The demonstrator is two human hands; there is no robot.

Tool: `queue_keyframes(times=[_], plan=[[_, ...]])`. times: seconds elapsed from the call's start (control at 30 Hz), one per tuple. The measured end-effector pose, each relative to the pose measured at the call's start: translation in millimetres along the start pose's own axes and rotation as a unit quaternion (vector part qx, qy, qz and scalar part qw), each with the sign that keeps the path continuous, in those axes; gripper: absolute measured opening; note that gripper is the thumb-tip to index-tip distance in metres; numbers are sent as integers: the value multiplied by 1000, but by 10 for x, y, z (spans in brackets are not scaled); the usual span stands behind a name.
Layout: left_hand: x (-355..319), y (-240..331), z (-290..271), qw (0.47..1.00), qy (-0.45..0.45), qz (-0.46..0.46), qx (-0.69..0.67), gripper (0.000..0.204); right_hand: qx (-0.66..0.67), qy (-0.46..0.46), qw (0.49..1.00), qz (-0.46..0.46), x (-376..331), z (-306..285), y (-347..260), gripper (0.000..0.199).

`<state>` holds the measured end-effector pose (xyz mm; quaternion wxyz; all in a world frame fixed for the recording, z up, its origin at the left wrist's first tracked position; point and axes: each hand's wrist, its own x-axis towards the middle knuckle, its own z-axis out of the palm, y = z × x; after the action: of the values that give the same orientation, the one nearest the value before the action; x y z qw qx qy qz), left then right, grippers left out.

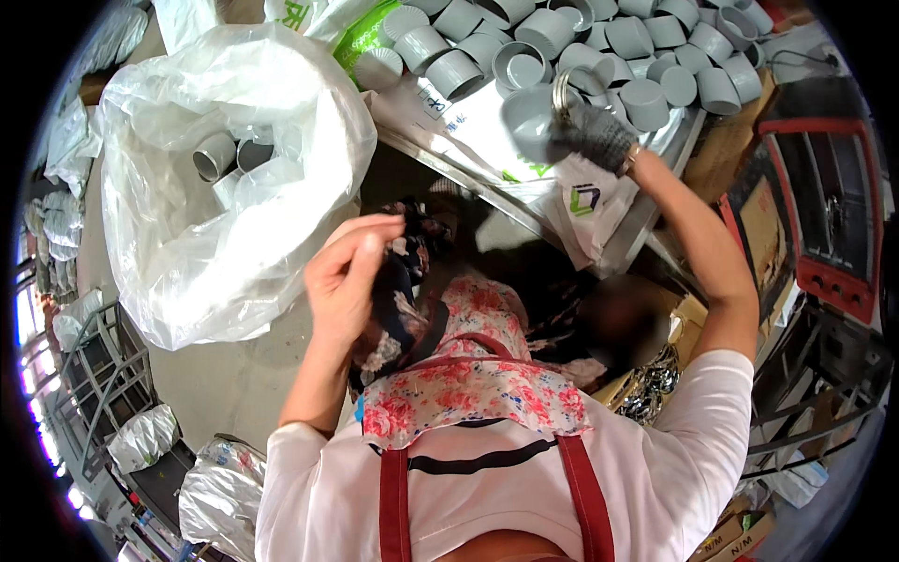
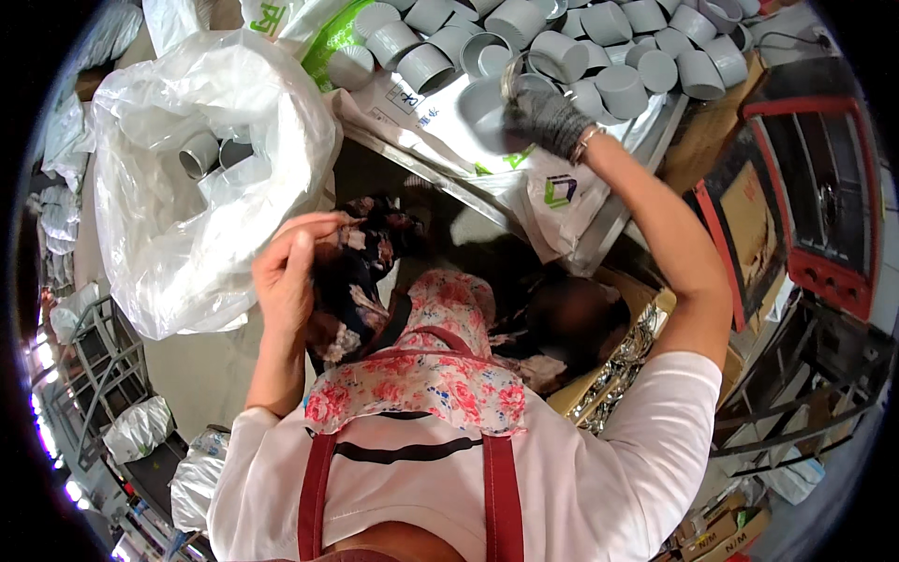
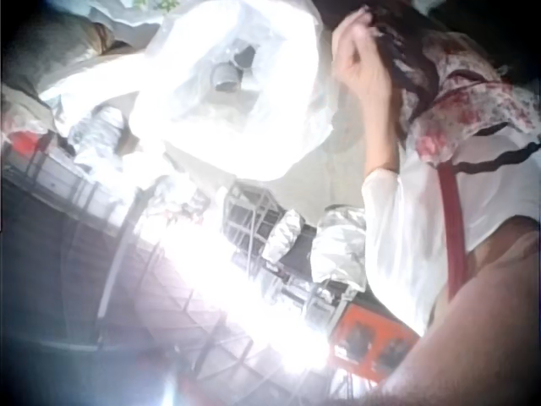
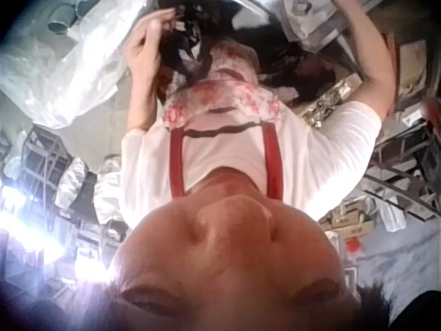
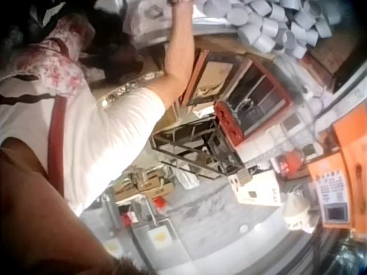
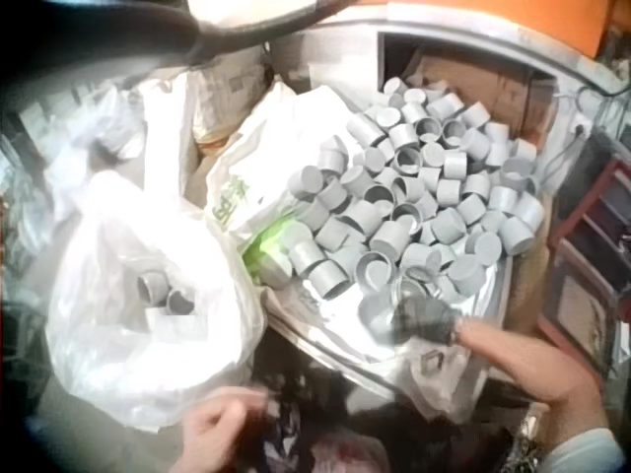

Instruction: The person sits on the floor and attaches metal rings to plastic cups. They retrieve the rings from a box and the cups from a metal tray, using a small tool to seat the ring before placing the finished items into a large white bag.

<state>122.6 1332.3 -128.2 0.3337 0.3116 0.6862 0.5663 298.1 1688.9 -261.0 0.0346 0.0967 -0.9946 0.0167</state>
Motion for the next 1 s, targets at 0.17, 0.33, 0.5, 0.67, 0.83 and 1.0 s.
queue_keyframes(times=[0.17, 0.33, 0.5, 0.67, 0.83, 1.0], plan=[[-46, 1, 285, 936, -221, 225, 155, 75, 325, 61, 943, 31, -21, -488, -1520, 26], [-499, -122, 278, 906, -360, 160, 153, 95, 681, -48, 710, 174, -129, -703, -2405, 22], [-923, -231, 171, 924, -310, 107, 194, 81, 556, 55, 820, 127, -116, -728, -2842, 17], [-1125, -252, 135, 945, -240, 138, 173, 69, 453, 30, 886, 97, -74, -739, -3027, 17], [-1157, -272, 127, 930, -231, 216, 187, 58, 534, -8, 835, 131, -52, -746, -3068, 17], [-1145, -311, 56, 940, -283, 118, 151, 50, 483, 50, 872, 58, -44, -791, -3119, 25]])
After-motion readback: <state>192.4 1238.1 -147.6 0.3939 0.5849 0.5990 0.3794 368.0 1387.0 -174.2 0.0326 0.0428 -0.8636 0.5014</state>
